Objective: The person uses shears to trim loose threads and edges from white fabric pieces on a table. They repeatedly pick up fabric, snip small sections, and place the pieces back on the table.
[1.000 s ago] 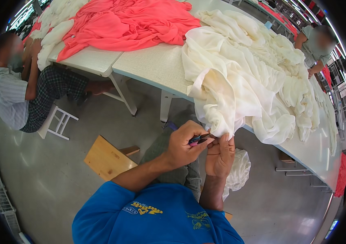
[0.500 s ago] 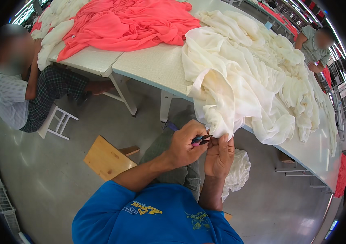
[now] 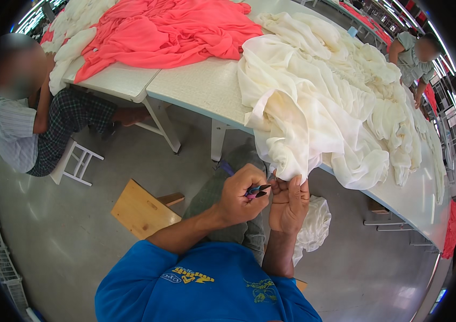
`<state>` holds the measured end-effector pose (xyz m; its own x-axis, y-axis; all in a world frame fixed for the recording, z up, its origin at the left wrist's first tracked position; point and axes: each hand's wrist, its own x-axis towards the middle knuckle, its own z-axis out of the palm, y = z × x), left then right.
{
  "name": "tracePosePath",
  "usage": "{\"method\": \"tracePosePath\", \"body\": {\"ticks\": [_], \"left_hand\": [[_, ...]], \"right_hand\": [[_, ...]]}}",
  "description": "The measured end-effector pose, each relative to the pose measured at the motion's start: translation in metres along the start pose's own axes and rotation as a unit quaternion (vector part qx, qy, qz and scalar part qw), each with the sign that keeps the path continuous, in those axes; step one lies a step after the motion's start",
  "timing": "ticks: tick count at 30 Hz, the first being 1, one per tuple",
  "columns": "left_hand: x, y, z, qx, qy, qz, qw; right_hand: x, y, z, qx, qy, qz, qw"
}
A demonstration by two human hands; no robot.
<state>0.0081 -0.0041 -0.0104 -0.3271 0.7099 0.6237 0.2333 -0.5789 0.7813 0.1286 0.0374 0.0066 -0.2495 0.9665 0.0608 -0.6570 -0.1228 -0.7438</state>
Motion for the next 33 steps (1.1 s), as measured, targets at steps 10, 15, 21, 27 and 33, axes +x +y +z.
{"method": "tracePosePath", "body": {"ticks": [10,15,21,27,33], "left_hand": [[0.004,0.008,-0.005,0.049,0.016,0.022,0.998],[0.004,0.001,-0.004,0.117,0.028,0.09,0.989],[0.011,-0.004,-0.001,0.143,0.048,0.169,0.974],[0.019,-0.006,-0.002,0.146,0.039,0.197,0.969],[0.022,-0.005,-0.004,0.169,0.03,0.223,0.96]], "right_hand": [[0.002,-0.003,-0.001,0.007,-0.003,0.009,1.0],[0.002,-0.005,0.006,0.028,-0.006,0.015,0.999],[0.002,-0.007,0.012,0.063,0.008,0.023,0.998],[0.003,-0.007,0.005,0.071,-0.053,0.026,0.996],[0.002,-0.006,0.008,0.107,-0.009,0.04,0.993]]}}
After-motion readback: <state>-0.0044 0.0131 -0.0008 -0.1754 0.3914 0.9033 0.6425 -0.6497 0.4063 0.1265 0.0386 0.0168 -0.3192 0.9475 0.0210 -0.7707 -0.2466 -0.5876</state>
